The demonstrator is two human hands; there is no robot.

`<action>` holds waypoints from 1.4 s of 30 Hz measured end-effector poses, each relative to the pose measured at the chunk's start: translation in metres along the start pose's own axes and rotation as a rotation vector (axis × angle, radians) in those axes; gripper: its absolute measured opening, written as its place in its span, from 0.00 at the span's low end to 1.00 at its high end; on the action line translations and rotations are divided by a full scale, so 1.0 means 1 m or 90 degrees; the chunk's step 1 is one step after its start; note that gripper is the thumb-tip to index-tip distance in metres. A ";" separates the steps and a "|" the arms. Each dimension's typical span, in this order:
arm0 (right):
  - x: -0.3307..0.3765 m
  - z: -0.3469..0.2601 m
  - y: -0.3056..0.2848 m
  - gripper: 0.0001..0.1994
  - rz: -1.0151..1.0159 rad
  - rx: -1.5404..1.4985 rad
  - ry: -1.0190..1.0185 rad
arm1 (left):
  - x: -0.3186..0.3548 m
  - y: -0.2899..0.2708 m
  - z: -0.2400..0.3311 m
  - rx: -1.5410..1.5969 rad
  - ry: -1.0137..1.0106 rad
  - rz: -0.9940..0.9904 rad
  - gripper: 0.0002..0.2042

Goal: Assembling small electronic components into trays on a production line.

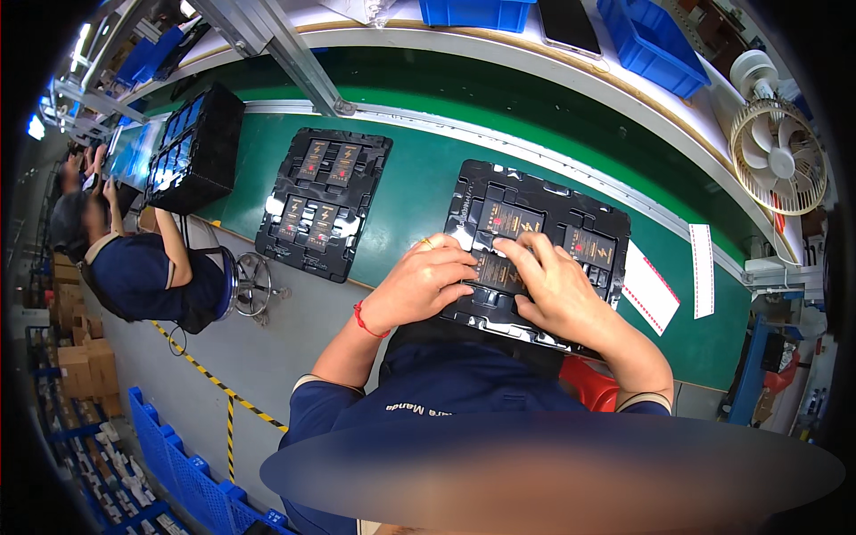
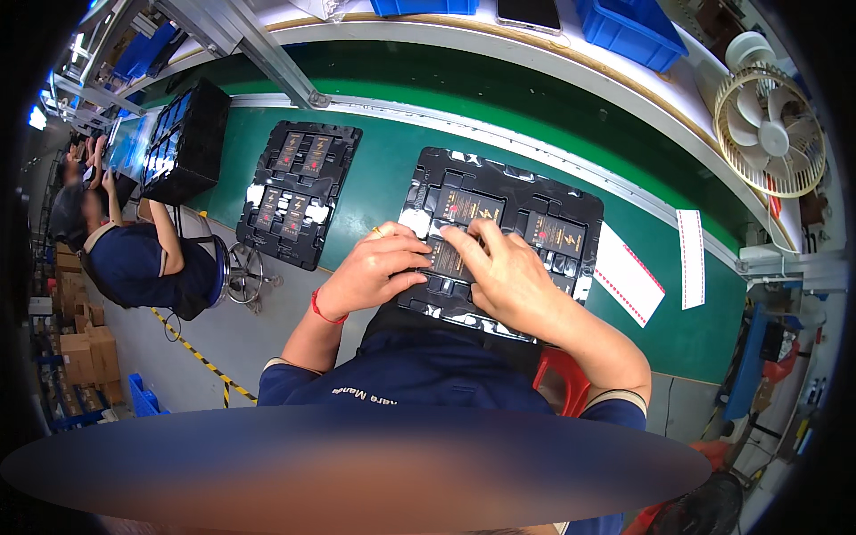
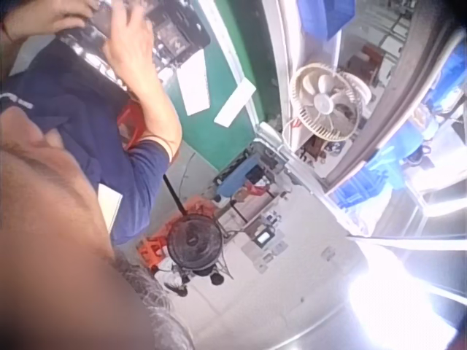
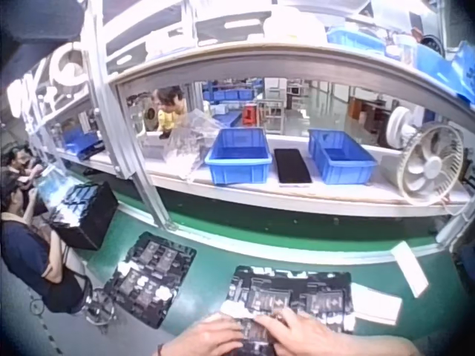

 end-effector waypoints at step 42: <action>-0.052 0.054 0.037 0.30 -0.110 -0.626 0.263 | -0.012 0.000 -0.012 0.121 -0.033 0.199 0.06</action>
Point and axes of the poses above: each hand's wrist, its own x-axis away from the middle knuckle, its own y-axis out of the palm, z = x × y, the point moved 8 cm from there along -x, towards the middle knuckle, and after that the axes turned 5 degrees about x, right-handed, at the moved point
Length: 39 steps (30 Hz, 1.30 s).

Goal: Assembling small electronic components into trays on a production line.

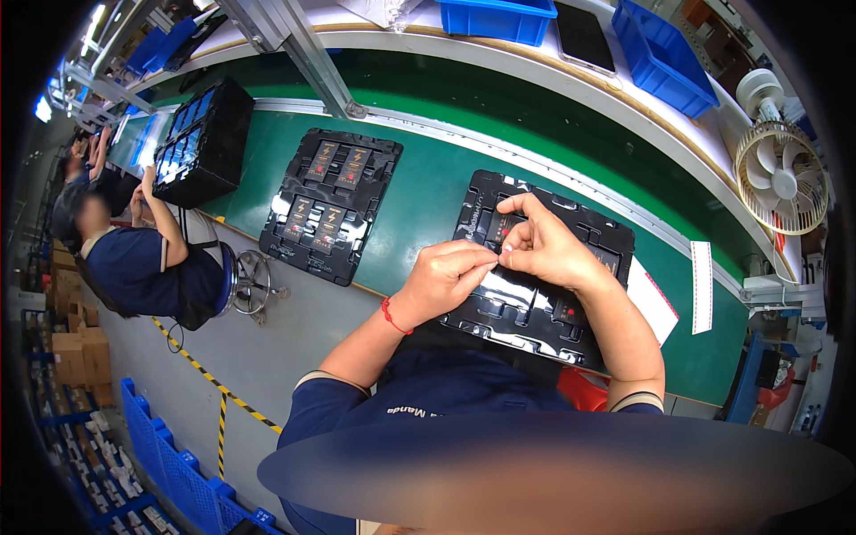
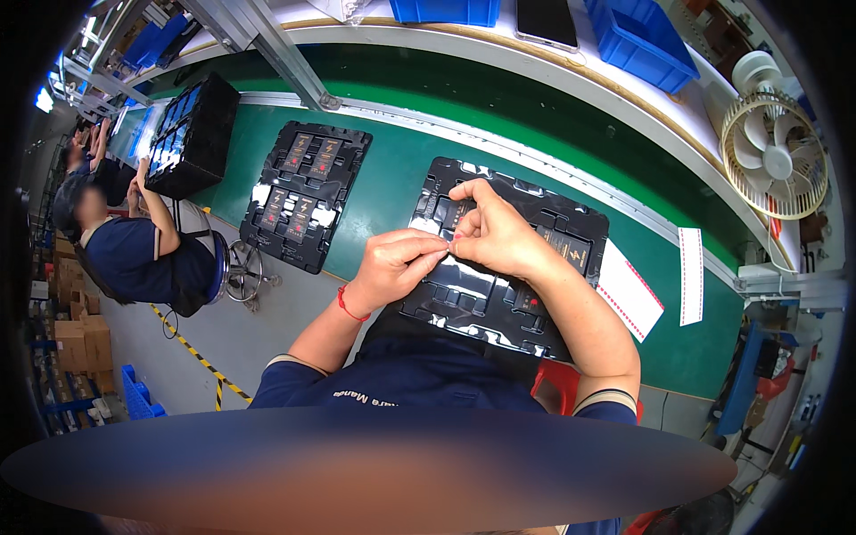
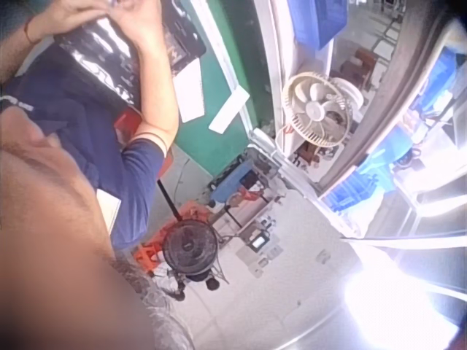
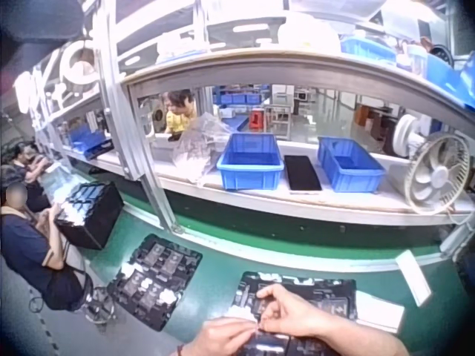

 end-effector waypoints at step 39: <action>0.059 -0.060 0.045 0.14 0.235 0.853 -0.361 | 0.017 0.001 0.012 -0.066 0.112 0.060 0.06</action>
Point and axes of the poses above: each hand's wrist, its own x-axis away from the middle knuckle, its own y-axis out of the palm, z = x × y, the point moved 8 cm from there along -x, towards the middle knuckle, and after that the axes turned 5 degrees about x, right-handed, at the moved point
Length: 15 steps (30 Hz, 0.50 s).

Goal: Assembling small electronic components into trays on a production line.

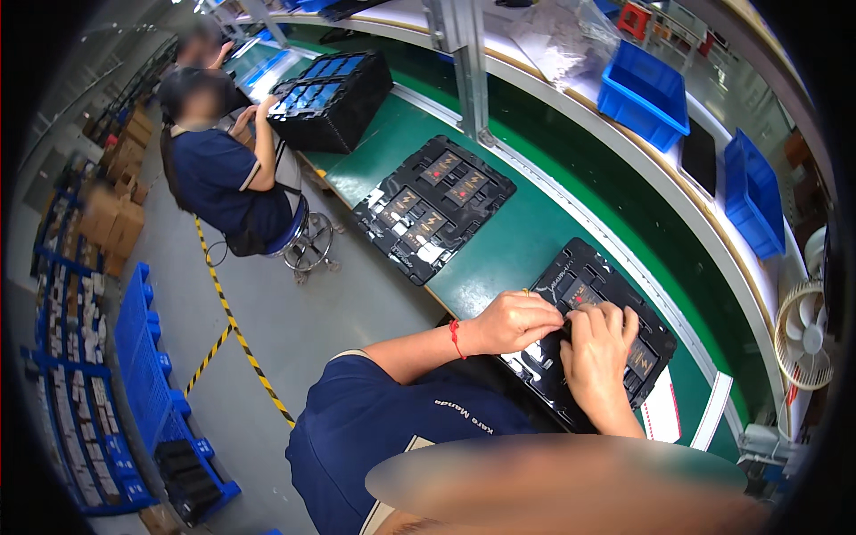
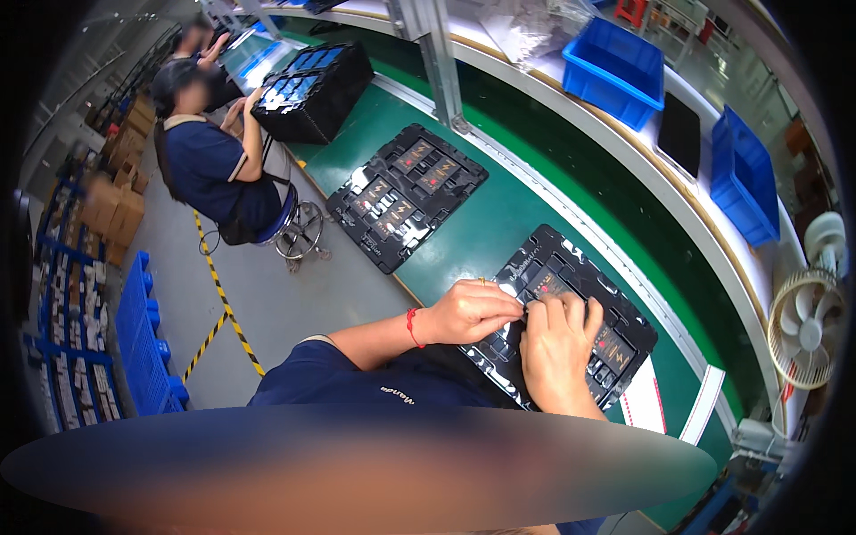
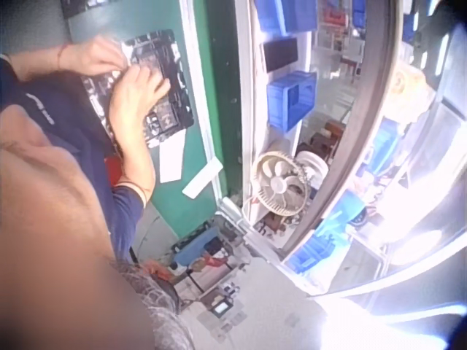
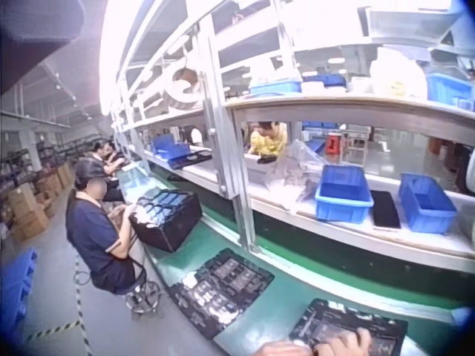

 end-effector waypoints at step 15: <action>0.161 0.197 0.001 0.08 0.433 -0.051 0.579 | 0.034 -0.027 -0.035 -0.181 -0.253 0.049 0.21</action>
Point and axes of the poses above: each hand's wrist, its own x-axis away from the middle knuckle, its own y-axis out of the palm, z = x × y, the point moved 8 cm from there along -x, towards the middle knuckle, and after that the axes turned 5 degrees about x, right-handed, at the moved point
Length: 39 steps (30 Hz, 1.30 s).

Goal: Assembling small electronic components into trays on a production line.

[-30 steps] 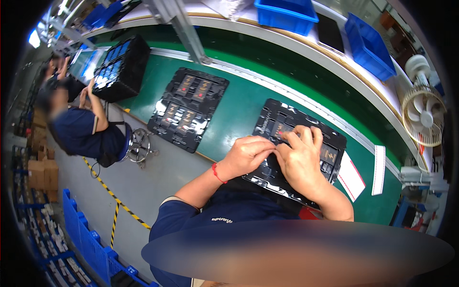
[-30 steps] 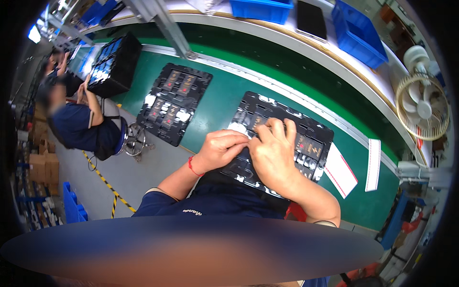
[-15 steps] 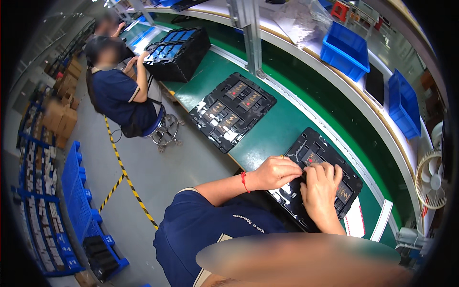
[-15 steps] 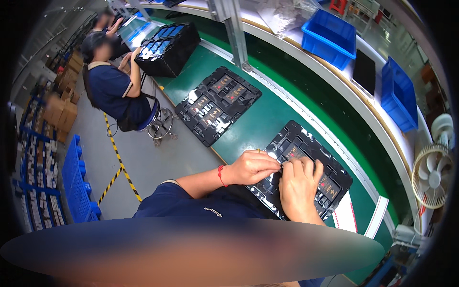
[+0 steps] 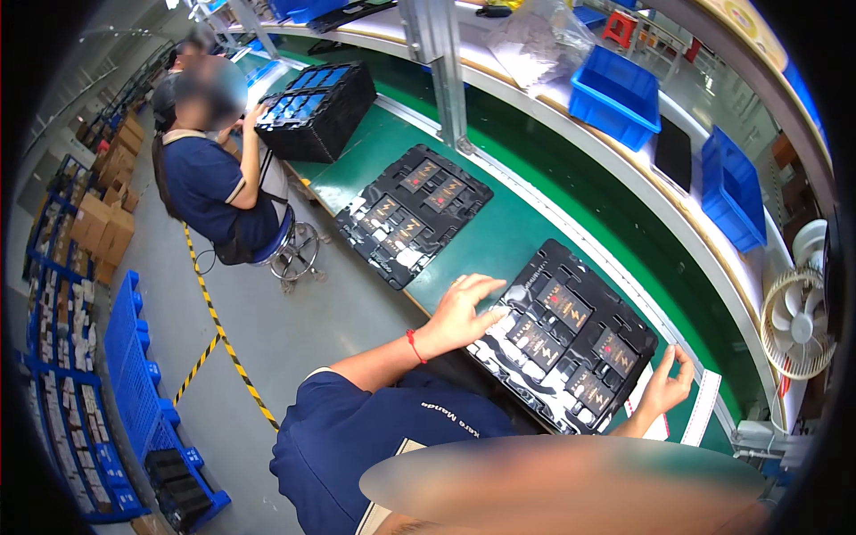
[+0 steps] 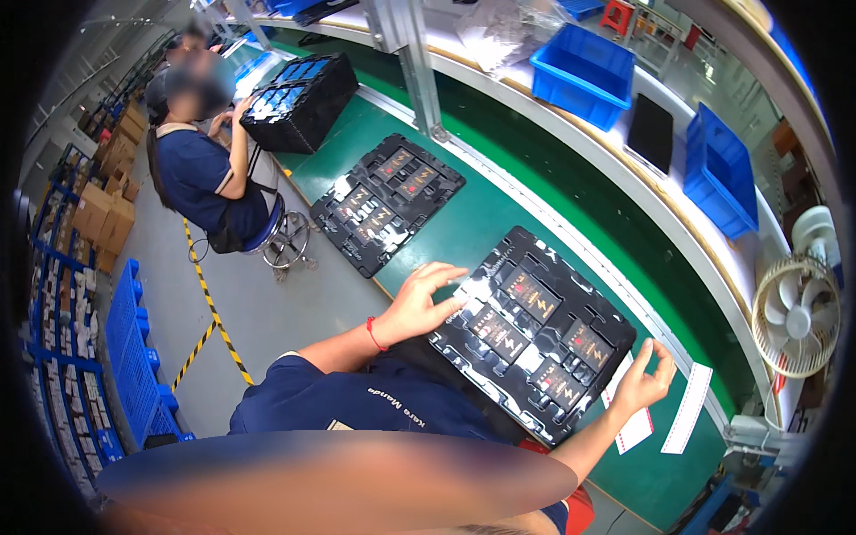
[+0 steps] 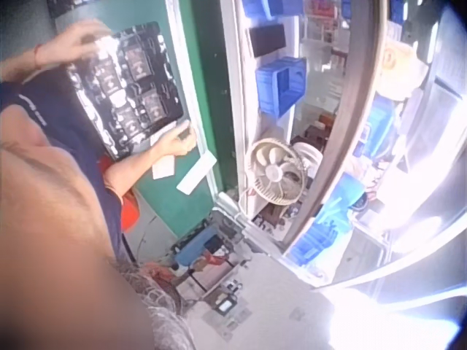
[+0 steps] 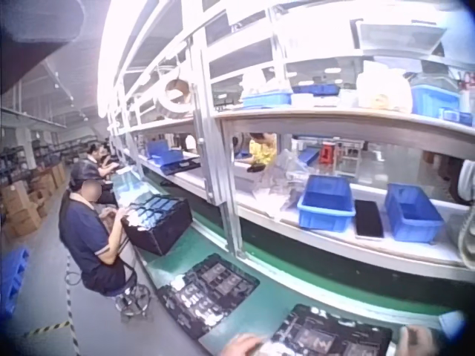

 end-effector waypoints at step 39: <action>0.036 0.080 0.078 0.09 -0.081 -0.415 0.218 | 0.024 -0.132 -0.104 0.762 -0.169 0.397 0.23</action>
Point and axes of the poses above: each hand's wrist, its own x-axis away from the middle knuckle, its own y-axis out of the palm, z = x × y, the point moved 8 cm from there along -x, towards the middle knuckle, and after that the axes turned 5 degrees about x, right-handed, at the moved point
